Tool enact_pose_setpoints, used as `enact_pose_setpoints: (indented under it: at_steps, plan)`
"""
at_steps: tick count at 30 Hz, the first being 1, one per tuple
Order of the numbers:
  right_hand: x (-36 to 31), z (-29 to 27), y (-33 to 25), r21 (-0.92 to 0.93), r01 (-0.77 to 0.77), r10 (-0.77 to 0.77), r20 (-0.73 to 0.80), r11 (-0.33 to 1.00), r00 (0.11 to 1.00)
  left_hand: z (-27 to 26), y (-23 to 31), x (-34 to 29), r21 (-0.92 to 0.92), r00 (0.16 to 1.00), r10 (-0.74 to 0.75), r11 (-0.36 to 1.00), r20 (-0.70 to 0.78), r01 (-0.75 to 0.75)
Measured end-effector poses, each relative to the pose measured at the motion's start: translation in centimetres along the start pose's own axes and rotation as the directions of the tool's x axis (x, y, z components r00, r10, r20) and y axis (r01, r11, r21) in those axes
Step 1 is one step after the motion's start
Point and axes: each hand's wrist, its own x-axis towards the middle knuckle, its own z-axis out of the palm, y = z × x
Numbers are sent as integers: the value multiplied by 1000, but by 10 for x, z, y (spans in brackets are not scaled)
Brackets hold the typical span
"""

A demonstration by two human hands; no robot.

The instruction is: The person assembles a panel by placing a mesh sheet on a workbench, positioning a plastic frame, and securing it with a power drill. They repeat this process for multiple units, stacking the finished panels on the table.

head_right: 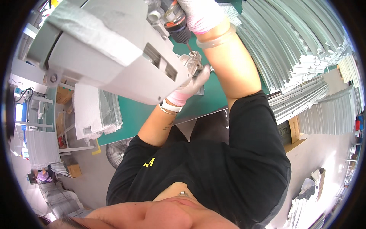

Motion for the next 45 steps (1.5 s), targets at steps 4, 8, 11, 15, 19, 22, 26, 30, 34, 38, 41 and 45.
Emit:
enact_pose_setpoints:
  at_steps: [4,8,11,15,19,22,26,30,34,38,41,45]
  plan:
    - [-8,-2,0,-45,23,-25,-46,999,999,14,-16,-24,-26,1000,-9,1000,6,9]
    - [-14,-8,0,-83,47,-56,-101,995,993,-18,19,7,-6,975,-160,987,155,163]
    - [-18,-9,4,-117,57,-72,-134,991,988,-7,13,7,-24,992,-124,992,3,124]
    - [-21,-12,12,-115,78,-96,-161,990,982,-5,8,0,70,996,-48,996,-79,53]
    - [-24,-15,-1,-174,130,-165,-200,976,966,-13,11,-13,107,992,-29,994,120,16]
    - [-16,-17,-5,-192,173,-214,-221,966,951,-7,13,-17,204,993,51,979,-110,-28]
    - [4,-3,-32,-198,246,-282,-181,949,942,-11,12,-21,281,978,111,958,-175,-59]
    - [25,37,-83,-193,303,-300,47,933,953,-34,36,-14,262,999,43,964,-13,-38]
    - [27,66,-100,-178,352,-352,32,919,935,-84,73,-70,116,995,96,989,0,-95]
    - [19,78,-109,-212,424,-437,-14,880,899,-150,60,-206,-56,877,258,965,405,-258]
    - [13,80,-94,-186,392,-408,-60,901,911,-175,54,-286,-96,715,192,980,672,-173]
    - [-8,89,-82,-251,370,-405,-105,895,908,-162,40,-276,5,586,102,984,804,-179]
